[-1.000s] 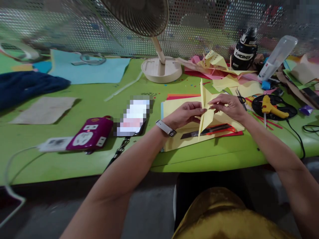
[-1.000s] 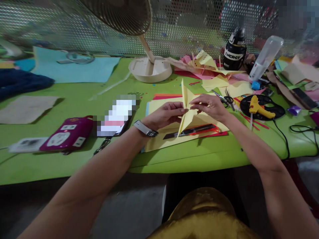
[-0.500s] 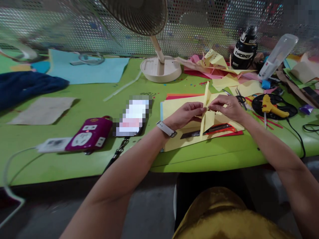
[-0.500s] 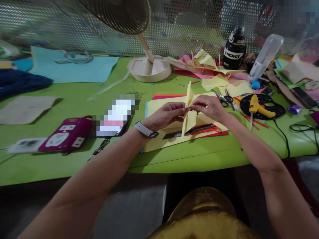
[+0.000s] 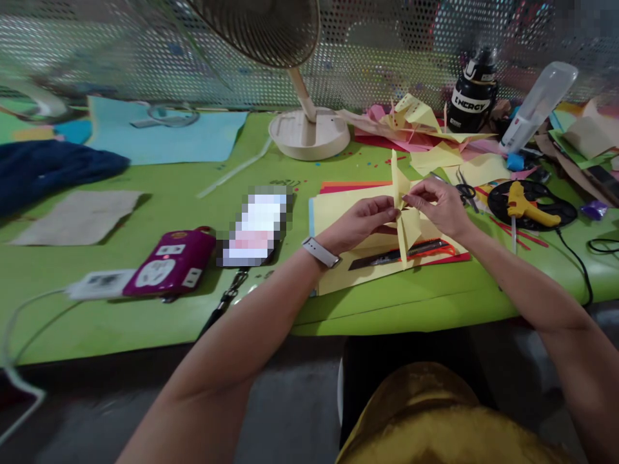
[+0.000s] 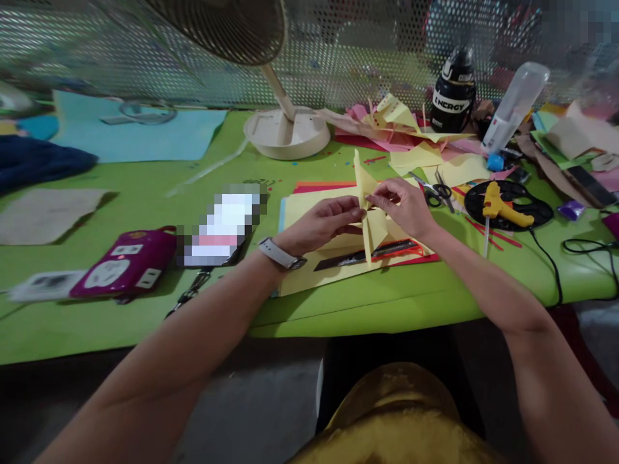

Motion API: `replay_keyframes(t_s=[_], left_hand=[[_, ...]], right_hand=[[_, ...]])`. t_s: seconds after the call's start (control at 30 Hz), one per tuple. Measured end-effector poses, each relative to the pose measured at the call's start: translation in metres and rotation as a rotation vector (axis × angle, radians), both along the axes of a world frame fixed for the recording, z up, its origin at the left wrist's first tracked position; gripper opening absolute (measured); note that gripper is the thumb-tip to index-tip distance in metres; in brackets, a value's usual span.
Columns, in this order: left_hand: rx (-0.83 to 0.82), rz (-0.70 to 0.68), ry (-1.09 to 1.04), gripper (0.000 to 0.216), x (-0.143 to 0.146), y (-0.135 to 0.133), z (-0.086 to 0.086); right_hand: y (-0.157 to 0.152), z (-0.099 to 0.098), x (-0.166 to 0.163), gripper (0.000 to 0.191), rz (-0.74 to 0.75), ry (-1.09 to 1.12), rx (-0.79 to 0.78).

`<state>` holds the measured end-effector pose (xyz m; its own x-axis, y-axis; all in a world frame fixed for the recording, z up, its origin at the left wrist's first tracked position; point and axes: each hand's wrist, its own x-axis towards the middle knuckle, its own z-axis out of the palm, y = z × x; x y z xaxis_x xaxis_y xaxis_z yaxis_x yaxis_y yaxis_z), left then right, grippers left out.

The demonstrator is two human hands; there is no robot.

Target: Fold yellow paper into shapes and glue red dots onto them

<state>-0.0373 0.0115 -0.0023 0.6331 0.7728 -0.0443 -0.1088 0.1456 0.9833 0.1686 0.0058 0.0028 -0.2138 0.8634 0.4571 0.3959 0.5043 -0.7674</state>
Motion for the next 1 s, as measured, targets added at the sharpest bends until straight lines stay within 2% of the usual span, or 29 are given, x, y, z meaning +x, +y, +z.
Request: replay_keyframes(t_s=[0.4,0.57,0.8,1.0], left_hand=[[-0.033,0.004,-0.014,0.025,0.0014,-0.0022,0.0003],[-0.077,0.067,-0.04,0.029,0.0025,-0.002,-0.0026],[0.052,0.148,0.106,0.033,0.006,-0.0064,0.0009],[0.053,0.2,0.147,0.024,0.0084,-0.0066,0.0]], right_hand=[[-0.0054,0.0004,-0.0059,0.038,-0.046,0.032,-0.042],[-0.007,0.0,-0.0071,0.033,0.009,0.055,-0.027],[-0.0065,-0.0008,-0.0064,0.027,-0.009,-0.023,0.012],[-0.0069,-0.0017,-0.0061,0.019,-0.02,-0.07,0.048]])
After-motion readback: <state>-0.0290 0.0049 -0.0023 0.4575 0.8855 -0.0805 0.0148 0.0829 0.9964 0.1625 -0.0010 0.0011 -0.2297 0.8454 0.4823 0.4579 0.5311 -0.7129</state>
